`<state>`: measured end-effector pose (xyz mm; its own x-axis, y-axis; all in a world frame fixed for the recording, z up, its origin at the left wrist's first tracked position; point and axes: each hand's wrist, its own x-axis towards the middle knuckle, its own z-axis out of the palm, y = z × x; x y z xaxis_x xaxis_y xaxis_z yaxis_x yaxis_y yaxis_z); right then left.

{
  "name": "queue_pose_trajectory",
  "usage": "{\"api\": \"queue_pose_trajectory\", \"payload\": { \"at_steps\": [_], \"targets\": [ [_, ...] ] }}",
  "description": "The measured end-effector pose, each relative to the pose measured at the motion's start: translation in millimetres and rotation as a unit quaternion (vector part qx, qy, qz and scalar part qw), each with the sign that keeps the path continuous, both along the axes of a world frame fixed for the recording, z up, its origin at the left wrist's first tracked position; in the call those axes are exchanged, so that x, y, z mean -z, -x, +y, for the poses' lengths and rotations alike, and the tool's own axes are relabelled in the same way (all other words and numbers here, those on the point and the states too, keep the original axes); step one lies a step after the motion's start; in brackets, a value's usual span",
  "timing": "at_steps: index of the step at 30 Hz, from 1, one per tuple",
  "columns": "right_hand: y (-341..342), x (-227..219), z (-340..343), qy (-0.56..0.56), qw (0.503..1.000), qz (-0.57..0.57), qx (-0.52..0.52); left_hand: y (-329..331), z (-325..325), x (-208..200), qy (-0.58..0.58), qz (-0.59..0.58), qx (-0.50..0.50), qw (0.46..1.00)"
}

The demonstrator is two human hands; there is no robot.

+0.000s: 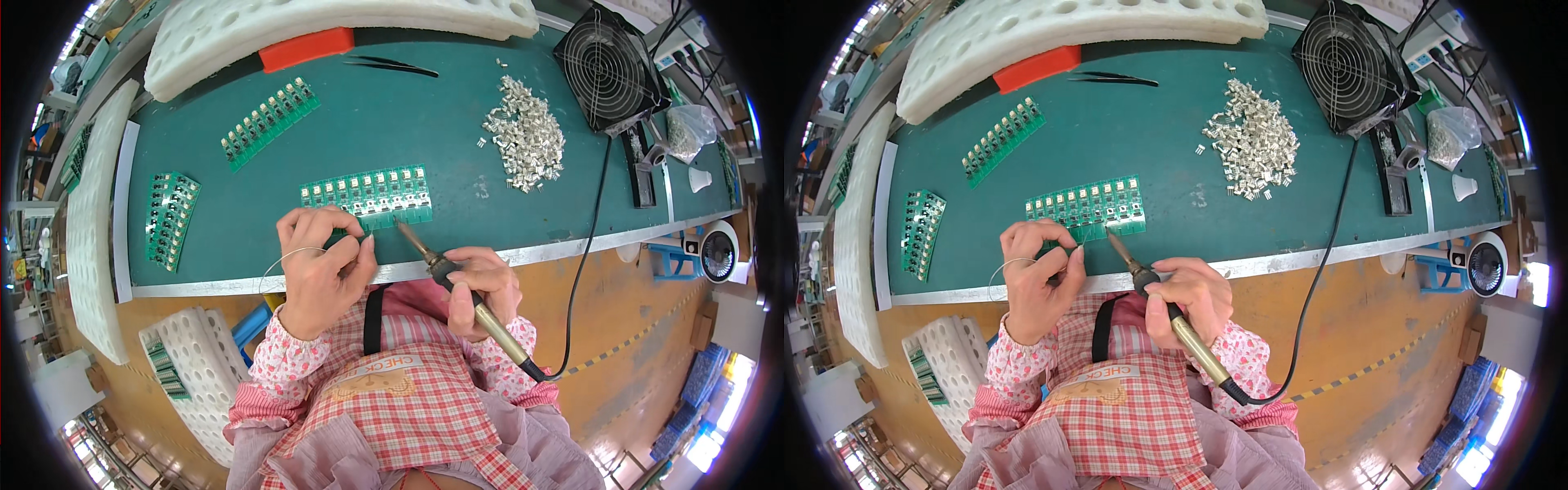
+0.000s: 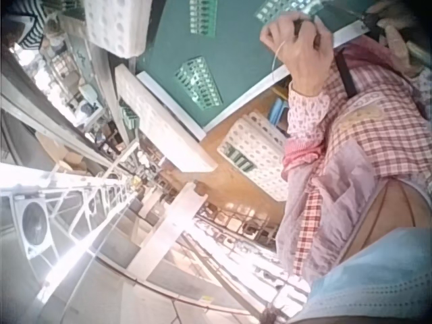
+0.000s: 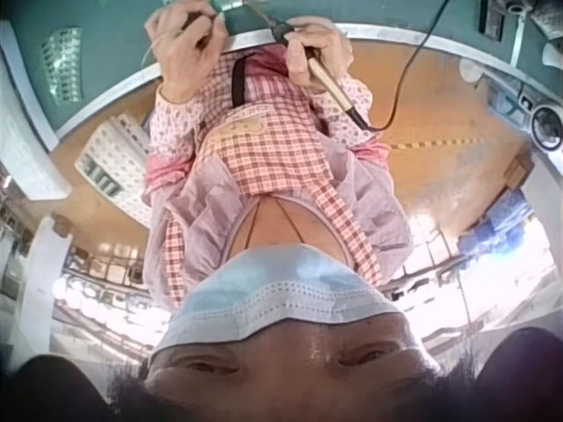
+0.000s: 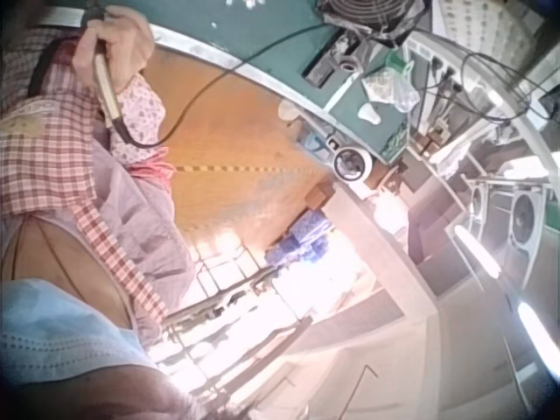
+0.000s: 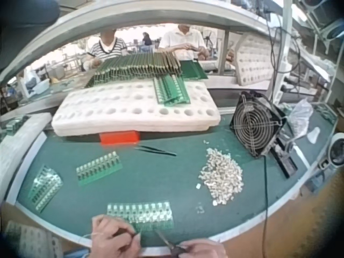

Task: The person solders components onto circuit boards using a soldering iron and solder wire, sets the soldering iron in its holder, and places the finished board onto a rack.

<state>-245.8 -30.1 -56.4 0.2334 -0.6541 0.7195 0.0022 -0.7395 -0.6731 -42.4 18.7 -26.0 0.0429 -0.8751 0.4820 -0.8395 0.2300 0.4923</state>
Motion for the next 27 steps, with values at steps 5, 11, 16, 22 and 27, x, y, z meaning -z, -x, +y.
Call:
{"api": "queue_pose_trajectory", "payload": {
  "at_steps": [5, 11, 16, 22, 27],
  "targets": [
    [-11.0, 2.7, -1.1, -0.021, 1.000, 0.003, -0.015, -1.6, -1.3, 6.4, 0.004, -0.005, -0.012, 1.000],
    [-15.3, 3.7, -2.1, -0.028, 1.000, 0.002, -0.004, 0.7, -3.3, 5.6, 0.005, -0.005, -0.023, 1.000],
    [-14.9, 2.9, -4.8, -0.026, 0.999, 0.037, -0.017, 1.7, -5.2, 6.2, -0.007, -0.011, -0.035, 0.999],
    [-11.1, -1.9, -5.0, -0.017, 0.997, 0.070, -0.041, 3.1, -5.8, 6.7, -0.004, -0.021, -0.037, 0.999],
    [-11.8, -1.5, -4.4, -0.011, 0.997, 0.068, -0.035, 2.1, -3.7, 5.8, 0.001, -0.010, -0.029, 1.000]
  ]
}}
